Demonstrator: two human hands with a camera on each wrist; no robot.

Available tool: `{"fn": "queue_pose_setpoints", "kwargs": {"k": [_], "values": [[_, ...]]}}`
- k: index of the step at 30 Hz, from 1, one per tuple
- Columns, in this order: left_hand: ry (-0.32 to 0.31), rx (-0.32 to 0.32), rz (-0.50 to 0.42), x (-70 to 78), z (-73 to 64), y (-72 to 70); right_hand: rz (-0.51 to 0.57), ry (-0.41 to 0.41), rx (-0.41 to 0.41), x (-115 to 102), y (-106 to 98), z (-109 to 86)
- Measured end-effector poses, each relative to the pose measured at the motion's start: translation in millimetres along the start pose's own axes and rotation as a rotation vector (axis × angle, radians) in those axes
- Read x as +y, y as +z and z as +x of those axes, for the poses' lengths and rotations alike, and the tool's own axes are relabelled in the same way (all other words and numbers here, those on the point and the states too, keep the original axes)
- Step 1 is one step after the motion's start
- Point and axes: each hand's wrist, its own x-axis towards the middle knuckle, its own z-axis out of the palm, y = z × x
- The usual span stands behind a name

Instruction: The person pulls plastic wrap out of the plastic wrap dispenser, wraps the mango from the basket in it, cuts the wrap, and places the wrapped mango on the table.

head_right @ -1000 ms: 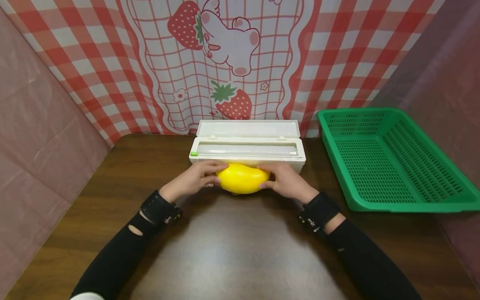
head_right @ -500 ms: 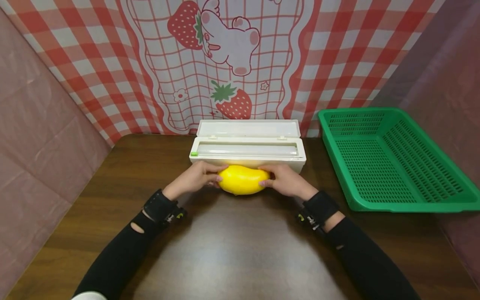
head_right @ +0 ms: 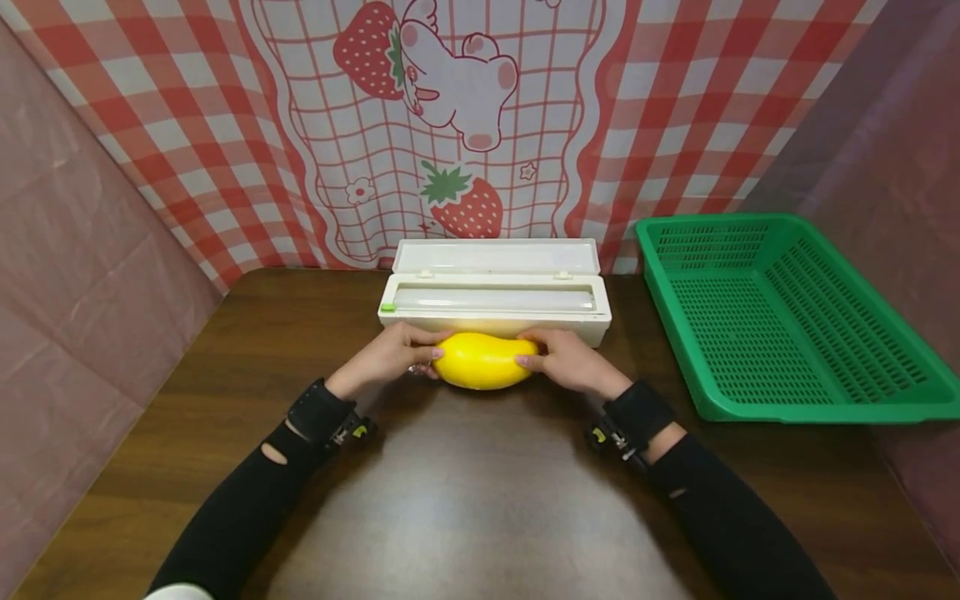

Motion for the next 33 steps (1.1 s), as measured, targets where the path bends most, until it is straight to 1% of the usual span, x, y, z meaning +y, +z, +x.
{"fn": "queue_pose_setpoints", "kwargs": {"k": [3, 5, 7, 9, 10, 12, 14, 17, 20, 22, 23, 24, 26, 27, 28, 29, 30, 31, 33], "values": [[-0.01, 0.015, 0.005, 0.0, -1.1, 1.4, 0.023, 0.037, -0.007, -0.9, 1.3, -0.1], [-0.008, 0.026, 0.037, -1.6, -2.0, 2.9, 0.042, 0.06, -0.018, -2.5, 0.8, -0.5], [0.005, 0.042, 0.099, -2.4, -3.3, 5.3, 0.067, 0.074, -0.031, -2.7, -0.2, -0.7], [0.041, 0.061, 0.204, -2.1, -5.2, 8.0, 0.093, 0.081, -0.043, -2.3, -1.6, -1.1], [0.069, 0.079, 0.265, -1.7, -6.1, 9.5, 0.107, 0.082, -0.049, -1.6, -2.2, -1.2], [0.145, 0.137, 0.411, 0.8, -7.9, 12.9, 0.133, 0.082, -0.058, 0.1, -3.4, -1.3], [0.225, 0.213, 0.544, 2.9, -9.4, 16.2, 0.154, 0.085, -0.067, 1.1, -4.6, -1.7], [0.322, 0.342, 0.714, 6.2, -11.9, 20.4, 0.184, 0.087, -0.083, 0.9, -6.1, -2.2], [0.409, 0.449, 0.815, 11.5, -14.1, 22.9, 0.219, 0.086, -0.099, -0.5, -7.7, -2.7], [0.493, 0.482, 0.868, 15.8, -14.9, 25.3, 0.244, 0.091, -0.114, -1.2, -8.5, -2.9], [0.538, 0.473, 0.887, 17.9, -15.4, 27.2, 0.261, 0.094, -0.123, -1.4, -8.9, -3.0], [0.577, 0.449, 0.915, 19.9, -15.9, 29.6, 0.274, 0.099, -0.133, -1.7, -9.4, -3.0], [0.634, 0.36, 0.99, 23.0, -16.7, 35.9, 0.311, 0.108, -0.154, -2.2, -10.6, -2.9], [0.644, 0.307, 1.036, 23.6, -16.3, 39.6, 0.325, 0.11, -0.161, -2.4, -11.5, -2.8], [0.645, 0.262, 1.084, 23.9, -15.6, 43.3, 0.34, 0.108, -0.169, -2.7, -12.5, -2.7], [0.637, 0.229, 1.137, 23.8, -14.3, 46.8, 0.352, 0.111, -0.172, -2.9, -13.3, -2.8], [0.62, 0.21, 1.187, 23.6, -12.3, 50.1, 0.357, 0.11, -0.174, -3.4, -14.0, -2.9], [0.6, 0.197, 1.227, 23.3, -9.9, 52.9, 0.356, 0.105, -0.173, -3.6, -14.4, -2.8], [0.567, 0.196, 1.281, 22.9, -4.8, 57.0, 0.336, 0.093, -0.166, -3.7, -14.0, -2.6]]}}
